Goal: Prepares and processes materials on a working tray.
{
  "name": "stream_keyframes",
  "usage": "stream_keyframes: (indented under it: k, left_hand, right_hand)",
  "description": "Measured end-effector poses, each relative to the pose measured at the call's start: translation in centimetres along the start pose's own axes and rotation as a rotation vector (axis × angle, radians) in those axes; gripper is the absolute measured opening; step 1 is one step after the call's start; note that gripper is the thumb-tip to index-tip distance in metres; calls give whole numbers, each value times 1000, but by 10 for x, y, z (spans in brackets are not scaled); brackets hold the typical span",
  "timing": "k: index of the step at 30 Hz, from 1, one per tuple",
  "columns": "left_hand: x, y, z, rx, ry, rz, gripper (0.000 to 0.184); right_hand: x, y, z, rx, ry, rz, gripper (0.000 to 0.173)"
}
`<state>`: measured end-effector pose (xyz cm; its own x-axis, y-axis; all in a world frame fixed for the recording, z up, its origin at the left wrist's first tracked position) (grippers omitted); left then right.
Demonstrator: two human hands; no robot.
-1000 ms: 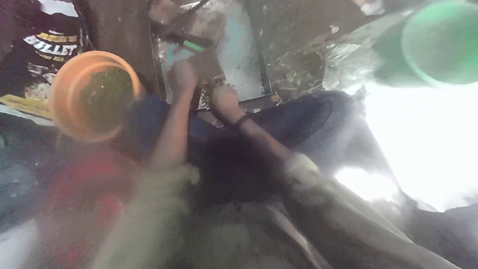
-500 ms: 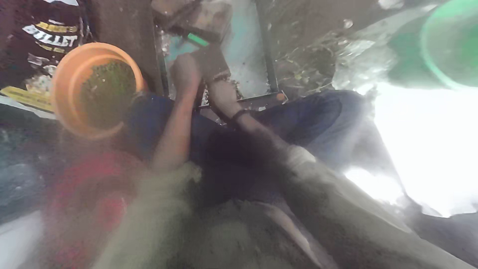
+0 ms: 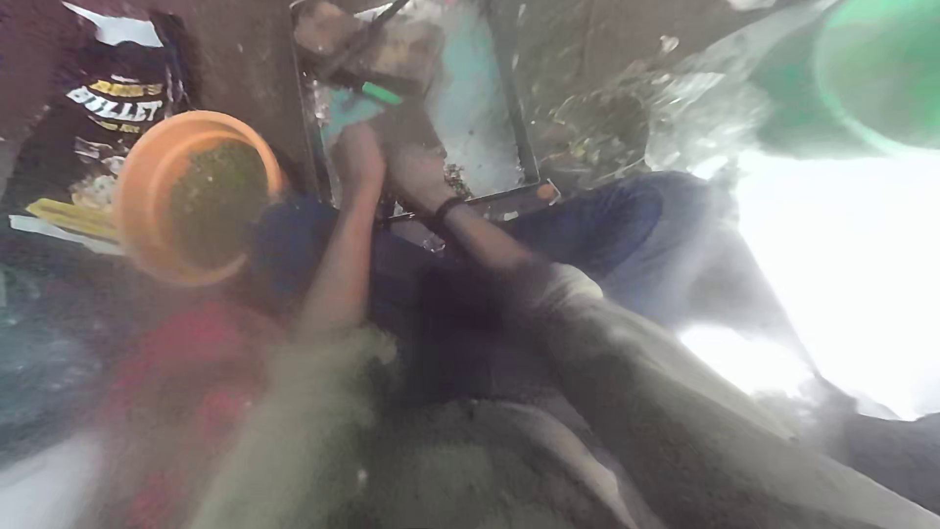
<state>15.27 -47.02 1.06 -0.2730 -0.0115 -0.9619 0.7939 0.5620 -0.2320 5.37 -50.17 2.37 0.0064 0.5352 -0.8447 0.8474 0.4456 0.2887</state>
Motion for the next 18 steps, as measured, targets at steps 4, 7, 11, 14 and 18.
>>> stream_keyframes:
  k: [4,7,11,14,18]
  left_hand:
    - [4,3,2,-6,-35,-24,22]
    - [0,1,3,-10,-19,-52,20]
    - [-5,-3,2,-21,1,-59,19]
    - [-1,1,5,26,-31,-70,18]
    - [-6,-1,-2,-26,-62,-59,20]
  right_hand:
    - [10,0,11,-6,15,-11,23]
    - [17,-11,-7,33,5,-29,26]
    - [25,-37,-40,85,31,-48,54]
    - [24,-50,-40,66,-3,-40,32]
    - [-5,-33,-35,37,-36,-8,30]
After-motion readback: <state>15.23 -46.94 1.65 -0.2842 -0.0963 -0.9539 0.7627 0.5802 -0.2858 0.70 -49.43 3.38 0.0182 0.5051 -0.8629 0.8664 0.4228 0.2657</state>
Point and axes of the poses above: each hand's wrist, its own z-axis towards the middle knuckle, its own x-axis out of the palm, y = z × x, the point moved 2 cm from there along z, towards the middle knuckle, and after that the axes turned 14 degrees about x, right-handed, at the moved point
